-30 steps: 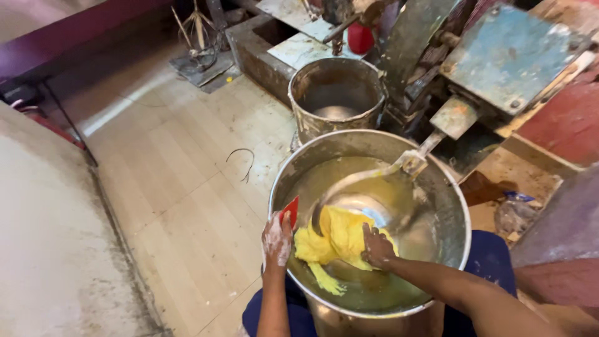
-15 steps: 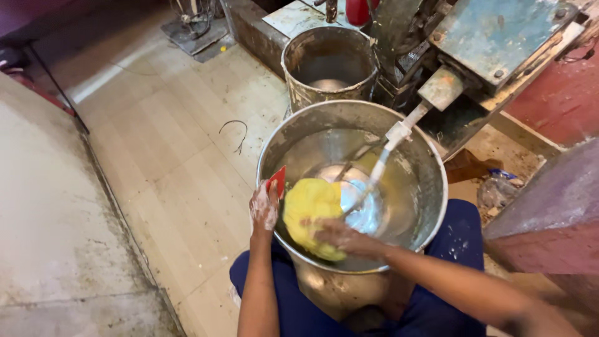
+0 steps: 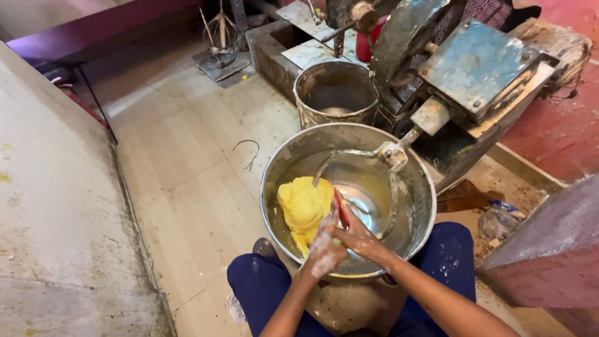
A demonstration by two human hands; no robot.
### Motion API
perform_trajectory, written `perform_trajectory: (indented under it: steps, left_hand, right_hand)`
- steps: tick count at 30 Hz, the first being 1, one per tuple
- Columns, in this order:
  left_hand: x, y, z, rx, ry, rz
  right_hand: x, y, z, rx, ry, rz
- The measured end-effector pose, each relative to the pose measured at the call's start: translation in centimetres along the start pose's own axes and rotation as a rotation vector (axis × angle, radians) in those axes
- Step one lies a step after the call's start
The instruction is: The person sits on the floor and uses a red spatula and their hands to mix a yellow dough inside a large metal bowl attached to a mixer. They scrape the sides of the bowl and fold the dough repeatedly. Finally, the person stands up and walks towards a counter.
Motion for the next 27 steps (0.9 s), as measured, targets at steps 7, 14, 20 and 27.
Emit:
perform_trajectory:
  steps: [7,14,20,27]
  left_hand:
    - [-6.2,5.4,-1.4,0.06,-0.359,0.171]
    - [-5.1,13.9,0.9,-0.068,-0.388,0.53]
    - [-6.1,5.3,3.8,0.004,-0.175,0.111]
    - [-4.6,3.1,7.2,0.153,-0.161,-0.404]
  right_hand:
    - [-6.3,-2.9,0.7,0.298,-0.301,0.297]
    - [-13.9,-1.4,-1.7,0.327,-0.183,-0.09]
    - [-14.0,-0.9,-3.1,0.304,-0.285,-0.143]
    - [-6.3,2.1,1.4,0.229,-0.134,-0.116]
Point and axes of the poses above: each hand's wrist, its own z-axis towards the middle knuckle, its own x-axis out of the palm, y = z × x, the point moved 4 cm from there along z, towards the middle knuckle, and after that the axes turned 15 degrees about z, right-handed, at the moved point
